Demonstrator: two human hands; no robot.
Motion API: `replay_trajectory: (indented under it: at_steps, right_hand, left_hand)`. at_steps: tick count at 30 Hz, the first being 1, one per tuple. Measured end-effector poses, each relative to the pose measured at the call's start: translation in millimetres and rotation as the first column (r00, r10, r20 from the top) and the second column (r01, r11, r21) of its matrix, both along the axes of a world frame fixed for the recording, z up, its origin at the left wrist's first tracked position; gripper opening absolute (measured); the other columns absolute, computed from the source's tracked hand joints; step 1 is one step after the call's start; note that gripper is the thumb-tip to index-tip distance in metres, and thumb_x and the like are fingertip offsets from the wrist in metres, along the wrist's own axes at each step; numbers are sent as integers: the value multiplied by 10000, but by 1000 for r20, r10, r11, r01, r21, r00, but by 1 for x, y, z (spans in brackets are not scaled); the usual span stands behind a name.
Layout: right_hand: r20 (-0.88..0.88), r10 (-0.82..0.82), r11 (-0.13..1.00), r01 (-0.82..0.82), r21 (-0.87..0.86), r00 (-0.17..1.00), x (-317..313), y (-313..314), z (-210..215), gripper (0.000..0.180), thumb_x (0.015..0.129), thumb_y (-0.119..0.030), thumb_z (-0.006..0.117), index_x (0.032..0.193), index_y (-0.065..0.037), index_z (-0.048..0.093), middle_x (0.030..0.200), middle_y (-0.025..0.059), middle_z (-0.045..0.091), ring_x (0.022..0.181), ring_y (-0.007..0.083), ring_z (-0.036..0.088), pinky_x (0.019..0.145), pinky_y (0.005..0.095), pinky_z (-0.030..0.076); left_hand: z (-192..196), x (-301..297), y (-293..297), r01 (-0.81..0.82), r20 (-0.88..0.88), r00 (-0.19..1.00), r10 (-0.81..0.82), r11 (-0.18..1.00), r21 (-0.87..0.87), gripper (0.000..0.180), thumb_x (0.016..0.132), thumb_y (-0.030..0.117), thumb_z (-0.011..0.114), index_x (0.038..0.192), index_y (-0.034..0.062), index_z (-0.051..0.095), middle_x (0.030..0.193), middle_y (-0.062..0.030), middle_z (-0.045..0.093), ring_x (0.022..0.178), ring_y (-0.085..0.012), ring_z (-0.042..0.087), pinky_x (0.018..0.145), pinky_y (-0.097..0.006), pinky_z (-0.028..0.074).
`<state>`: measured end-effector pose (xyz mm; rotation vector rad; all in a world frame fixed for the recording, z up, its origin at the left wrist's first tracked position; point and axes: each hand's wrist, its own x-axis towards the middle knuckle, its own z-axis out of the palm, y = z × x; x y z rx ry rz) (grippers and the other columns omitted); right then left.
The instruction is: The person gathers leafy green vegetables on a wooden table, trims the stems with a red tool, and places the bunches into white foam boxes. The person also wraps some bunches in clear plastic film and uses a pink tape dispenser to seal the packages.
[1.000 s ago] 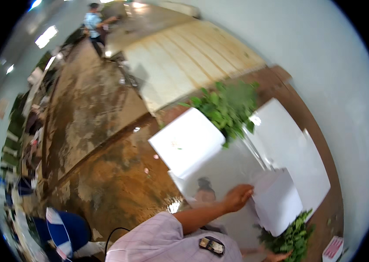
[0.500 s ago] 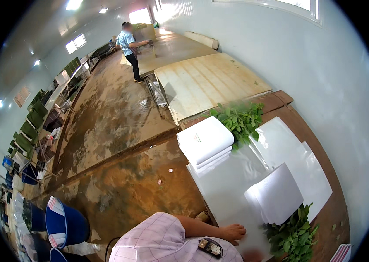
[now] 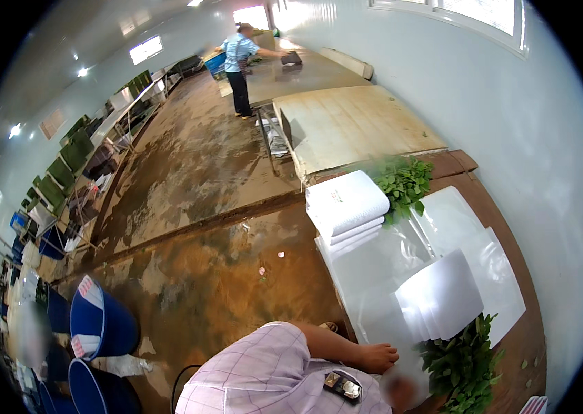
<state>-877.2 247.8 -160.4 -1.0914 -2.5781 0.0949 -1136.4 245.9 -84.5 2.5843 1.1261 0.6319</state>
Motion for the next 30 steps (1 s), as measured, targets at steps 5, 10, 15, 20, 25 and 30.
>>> replay_trajectory:
  at_steps: [5,10,15,20,25,30]
  right_hand:
    - [-63,35,994,-41,-106,997,-4,9,19,270,878,-196,591,1083,-21,595,1108,157,580,1028,319,562,922,461,451]
    - [-84,60,978,-76,-196,995,-7,11,31,276,873,-176,589,1097,-15,592,1125,161,577,1026,313,562,917,434,456]
    - [-39,57,956,-66,-285,998,-21,6,96,245,866,-142,582,1076,-16,597,1068,169,595,954,327,590,825,427,484]
    - [97,-61,912,95,-399,993,-30,11,122,137,903,-193,501,899,-81,580,842,146,609,799,368,614,681,485,493]
    - [-61,-145,827,87,-556,988,-17,9,98,241,907,-284,529,819,-69,593,847,153,620,803,377,608,669,467,479]
    - [-290,-250,771,9,-637,924,-19,6,98,263,862,-303,614,778,-54,616,771,152,621,740,342,605,642,431,463]
  left_hand:
    - [-8,10,9,-22,-73,997,18,998,-59,163,834,235,561,892,85,592,896,-119,601,912,-292,576,754,-421,453]
    - [14,22,35,-163,-82,986,142,907,-389,208,833,223,549,900,44,630,839,-197,662,846,-379,640,744,-486,496]
    - [16,22,51,-223,-56,973,222,857,-465,277,816,302,564,827,53,684,850,-187,676,815,-394,639,737,-471,507]
    - [31,-5,41,27,-214,972,-97,950,-311,575,770,603,638,836,32,630,904,-173,643,857,-368,620,764,-458,505]
    - [33,-44,27,86,-252,964,-90,996,-25,163,766,212,661,818,69,601,830,-103,583,799,-298,608,695,-399,510]
    - [33,-45,42,151,-299,939,-170,985,-85,163,772,220,666,814,83,589,844,-80,582,820,-284,607,690,-413,500]
